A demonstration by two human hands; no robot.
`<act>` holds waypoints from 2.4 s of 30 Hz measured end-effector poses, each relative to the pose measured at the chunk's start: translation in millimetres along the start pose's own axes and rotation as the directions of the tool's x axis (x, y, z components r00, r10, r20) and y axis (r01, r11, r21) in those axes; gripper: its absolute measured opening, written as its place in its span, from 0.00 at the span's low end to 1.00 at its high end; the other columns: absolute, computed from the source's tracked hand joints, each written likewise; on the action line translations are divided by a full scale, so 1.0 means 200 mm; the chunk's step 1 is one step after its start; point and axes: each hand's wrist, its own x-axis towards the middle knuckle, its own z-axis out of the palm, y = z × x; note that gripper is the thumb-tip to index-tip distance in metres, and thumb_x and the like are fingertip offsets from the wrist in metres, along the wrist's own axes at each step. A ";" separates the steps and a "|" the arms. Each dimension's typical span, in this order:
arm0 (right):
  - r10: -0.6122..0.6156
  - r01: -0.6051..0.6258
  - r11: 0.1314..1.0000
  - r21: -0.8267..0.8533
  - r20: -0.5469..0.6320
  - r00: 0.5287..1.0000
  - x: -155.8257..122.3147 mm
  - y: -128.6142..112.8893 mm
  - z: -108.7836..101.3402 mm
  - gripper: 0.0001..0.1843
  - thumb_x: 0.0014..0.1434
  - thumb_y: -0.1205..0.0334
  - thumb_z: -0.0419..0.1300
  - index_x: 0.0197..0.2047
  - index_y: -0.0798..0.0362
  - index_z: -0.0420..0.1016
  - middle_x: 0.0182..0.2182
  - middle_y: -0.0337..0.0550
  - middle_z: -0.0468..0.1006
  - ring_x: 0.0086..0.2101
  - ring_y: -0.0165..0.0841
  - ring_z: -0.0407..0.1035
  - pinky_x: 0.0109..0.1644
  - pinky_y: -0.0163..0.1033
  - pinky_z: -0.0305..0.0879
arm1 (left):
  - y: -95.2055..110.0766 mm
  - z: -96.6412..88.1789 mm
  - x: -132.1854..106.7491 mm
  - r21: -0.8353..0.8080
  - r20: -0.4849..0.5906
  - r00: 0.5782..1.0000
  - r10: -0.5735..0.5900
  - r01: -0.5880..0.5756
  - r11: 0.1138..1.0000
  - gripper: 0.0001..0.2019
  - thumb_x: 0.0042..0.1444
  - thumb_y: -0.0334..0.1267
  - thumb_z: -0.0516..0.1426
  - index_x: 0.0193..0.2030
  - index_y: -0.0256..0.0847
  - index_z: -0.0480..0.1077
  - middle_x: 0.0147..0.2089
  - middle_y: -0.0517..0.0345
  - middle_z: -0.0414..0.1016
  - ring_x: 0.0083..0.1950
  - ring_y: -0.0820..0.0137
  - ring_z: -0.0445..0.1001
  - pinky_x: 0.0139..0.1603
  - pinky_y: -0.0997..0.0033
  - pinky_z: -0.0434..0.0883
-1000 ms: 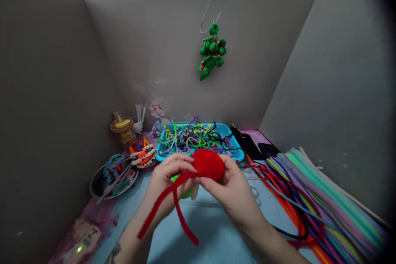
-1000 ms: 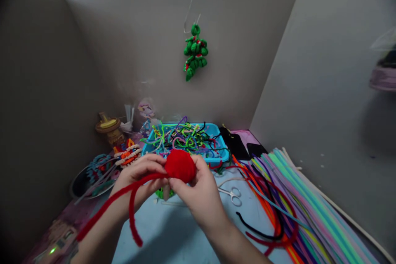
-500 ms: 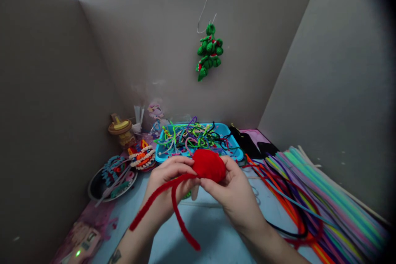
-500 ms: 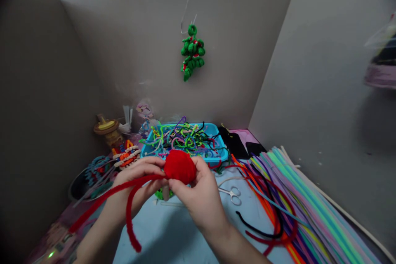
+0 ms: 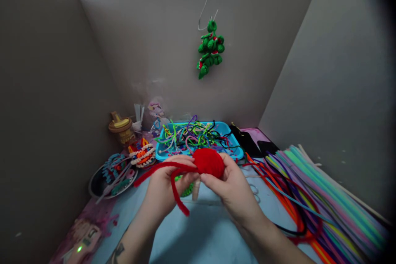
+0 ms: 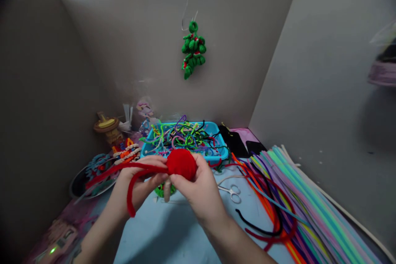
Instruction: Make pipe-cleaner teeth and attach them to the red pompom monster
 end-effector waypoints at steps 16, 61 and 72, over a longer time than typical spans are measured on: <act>0.196 -0.144 0.868 0.476 -0.061 0.979 0.07 0.02 -0.04 0.19 0.40 0.73 0.66 0.38 0.51 0.75 0.37 0.39 0.80 0.42 0.35 0.72 0.52 0.43 0.65 | -0.03 0.03 0.01 -0.006 0.058 0.971 -0.231 0.232 0.973 0.09 0.51 0.38 0.60 0.37 0.37 0.75 0.36 0.51 0.79 0.36 0.65 0.77 0.36 0.71 0.72; 0.330 -0.293 0.736 0.610 0.055 0.942 0.04 0.08 0.01 0.21 0.39 0.72 0.70 0.38 0.52 0.75 0.38 0.41 0.81 0.37 0.31 0.75 0.42 0.35 0.70 | -0.16 0.15 0.05 -0.885 0.137 0.828 -0.543 0.349 0.308 0.07 0.46 0.29 0.65 0.33 0.36 0.73 0.36 0.57 0.77 0.33 0.75 0.75 0.33 0.80 0.73; 0.333 -0.305 0.882 0.358 -0.016 0.943 0.00 0.09 0.03 0.24 0.39 0.54 0.72 0.38 0.51 0.71 0.40 0.42 0.75 0.37 0.32 0.69 0.34 0.34 0.62 | -0.14 0.15 0.06 -0.936 0.022 0.868 -0.497 0.193 0.295 0.07 0.46 0.33 0.65 0.31 0.37 0.72 0.33 0.60 0.77 0.34 0.73 0.75 0.36 0.77 0.72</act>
